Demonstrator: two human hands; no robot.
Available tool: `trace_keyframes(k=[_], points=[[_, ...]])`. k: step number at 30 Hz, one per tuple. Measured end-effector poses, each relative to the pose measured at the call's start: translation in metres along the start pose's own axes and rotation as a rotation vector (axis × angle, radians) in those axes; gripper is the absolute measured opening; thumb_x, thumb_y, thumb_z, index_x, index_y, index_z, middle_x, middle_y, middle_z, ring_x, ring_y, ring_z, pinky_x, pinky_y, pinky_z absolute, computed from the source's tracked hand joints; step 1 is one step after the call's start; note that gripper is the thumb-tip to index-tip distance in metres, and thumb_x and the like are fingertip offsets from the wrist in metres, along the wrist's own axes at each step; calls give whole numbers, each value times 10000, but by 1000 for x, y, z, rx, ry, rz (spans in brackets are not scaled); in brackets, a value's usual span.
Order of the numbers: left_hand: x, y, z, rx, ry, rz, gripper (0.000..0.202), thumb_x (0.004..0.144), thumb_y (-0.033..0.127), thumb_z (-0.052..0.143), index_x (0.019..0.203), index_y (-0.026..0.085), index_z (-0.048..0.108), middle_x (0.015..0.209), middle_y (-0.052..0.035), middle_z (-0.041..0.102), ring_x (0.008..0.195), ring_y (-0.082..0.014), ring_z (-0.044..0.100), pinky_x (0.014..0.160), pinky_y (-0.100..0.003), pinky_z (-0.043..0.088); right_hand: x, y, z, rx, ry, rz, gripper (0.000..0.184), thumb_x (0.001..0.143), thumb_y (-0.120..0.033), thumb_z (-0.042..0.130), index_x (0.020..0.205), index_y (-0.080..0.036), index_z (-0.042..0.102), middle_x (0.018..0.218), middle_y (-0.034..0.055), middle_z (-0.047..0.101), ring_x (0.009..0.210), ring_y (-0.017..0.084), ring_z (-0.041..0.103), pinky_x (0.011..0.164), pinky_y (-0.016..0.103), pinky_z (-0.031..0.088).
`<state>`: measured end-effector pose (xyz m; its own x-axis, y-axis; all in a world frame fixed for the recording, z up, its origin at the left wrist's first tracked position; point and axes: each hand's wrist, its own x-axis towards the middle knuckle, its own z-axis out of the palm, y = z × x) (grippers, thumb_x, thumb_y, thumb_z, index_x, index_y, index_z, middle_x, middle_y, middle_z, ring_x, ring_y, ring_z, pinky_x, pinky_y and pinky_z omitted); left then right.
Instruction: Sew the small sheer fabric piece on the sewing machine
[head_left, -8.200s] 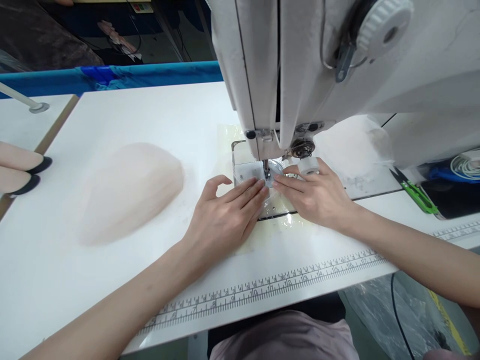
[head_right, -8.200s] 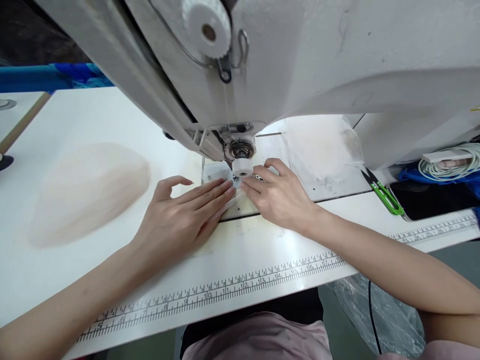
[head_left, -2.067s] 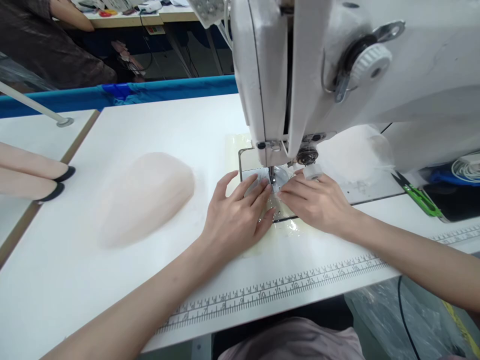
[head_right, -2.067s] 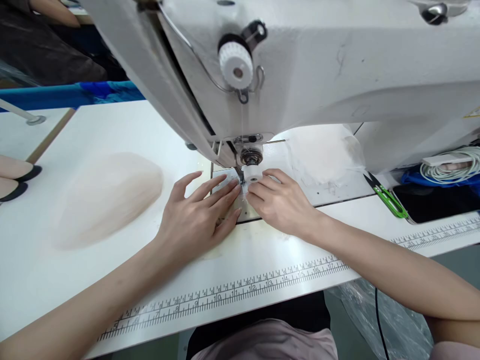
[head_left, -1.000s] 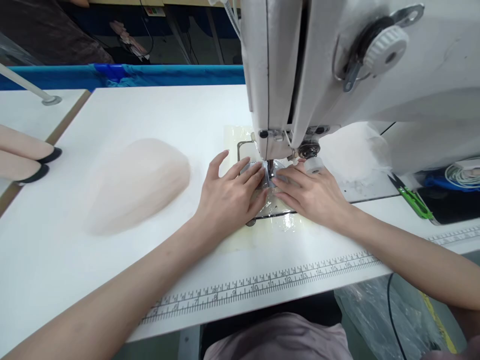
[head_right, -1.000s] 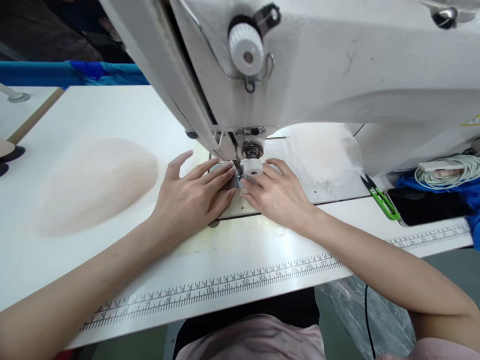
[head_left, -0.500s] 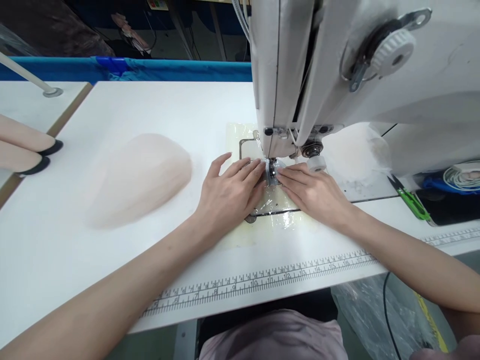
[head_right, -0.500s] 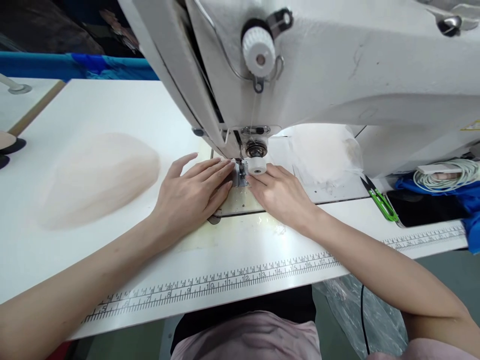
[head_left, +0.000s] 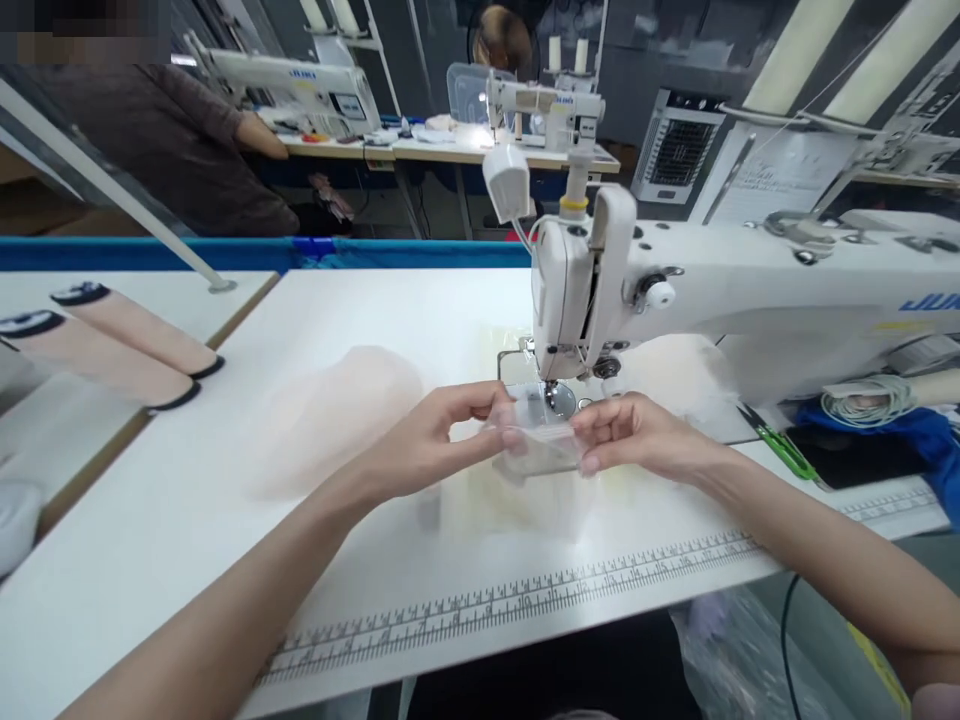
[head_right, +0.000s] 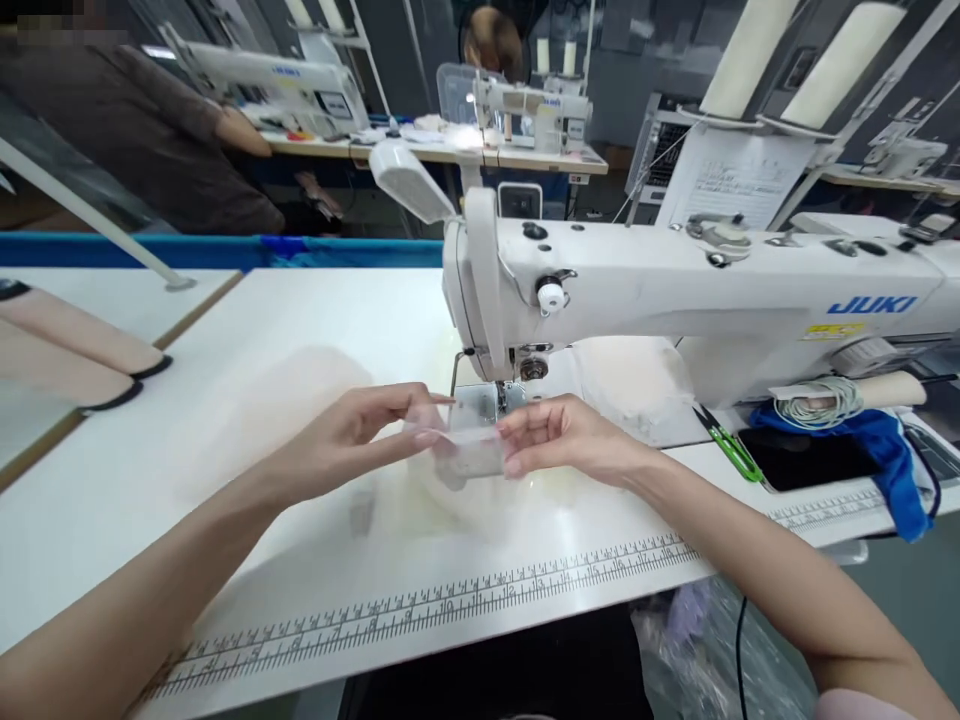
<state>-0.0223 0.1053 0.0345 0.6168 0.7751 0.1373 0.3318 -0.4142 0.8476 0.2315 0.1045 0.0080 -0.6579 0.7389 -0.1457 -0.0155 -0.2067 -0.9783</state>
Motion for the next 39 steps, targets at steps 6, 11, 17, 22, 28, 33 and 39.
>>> trace_keyframes(k=[6, 11, 17, 22, 28, 33, 39], points=[[-24, 30, -21, 138, 79, 16, 216, 877, 380, 607, 742, 217, 564, 552, 48, 546, 506, -111, 519, 538, -254, 436, 7, -5, 31, -175, 123, -73, 84, 693, -259, 790, 744, -212, 743, 698, -38, 683, 628, 79, 593, 673, 242, 505], [-63, 54, 5, 483, 62, 222, 62, 882, 286, 600, 856, 245, 640, 566, 53, 591, 506, -121, 547, 549, -261, 444, 17, -4, 54, -118, 129, -74, 144, 805, -287, 650, 871, -182, 723, 637, -4, 693, 606, 118, 650, 601, 244, 519], [-97, 48, 16, 308, -116, 106, 186, 888, 293, 604, 1051, 338, 680, 765, 61, 724, 666, -133, 668, 623, -233, 511, 29, -6, 72, 121, -33, -33, 374, 896, -475, 530, 879, -140, 694, 899, 101, 751, 765, 212, 733, 740, 356, 588], [-79, 0, -19, 194, 229, -65, 549, 821, 489, 663, 1322, 320, 516, 1330, -63, 592, 1199, -251, 573, 909, -350, 531, 33, -15, 86, 87, -35, -30, 311, 875, -455, 616, 909, -155, 692, 947, 95, 751, 801, 203, 737, 783, 341, 590], [-77, -25, -35, -212, -181, -247, 261, 885, 467, 568, 992, 241, 643, 894, -37, 702, 869, -203, 673, 777, -344, 548, 37, -25, 93, 98, -54, -25, 171, 837, -303, 684, 947, -172, 697, 1002, 75, 748, 879, 191, 730, 839, 334, 579], [-113, -28, -47, -411, 84, -319, 244, 887, 414, 600, 747, 213, 597, 777, -37, 685, 765, -184, 668, 720, -329, 553, 45, -23, 96, 25, -60, -108, 178, 848, -264, 656, 1009, -206, 707, 1073, 57, 733, 959, 201, 715, 900, 368, 561], [-109, -34, -86, -248, 635, -306, 274, 837, 465, 635, 850, 193, 667, 713, -16, 624, 463, -86, 508, 424, -216, 415, 91, -20, 110, -268, 32, -341, 306, 845, -230, 599, 1140, -237, 681, 1192, 39, 690, 838, 121, 677, 756, 292, 584]])
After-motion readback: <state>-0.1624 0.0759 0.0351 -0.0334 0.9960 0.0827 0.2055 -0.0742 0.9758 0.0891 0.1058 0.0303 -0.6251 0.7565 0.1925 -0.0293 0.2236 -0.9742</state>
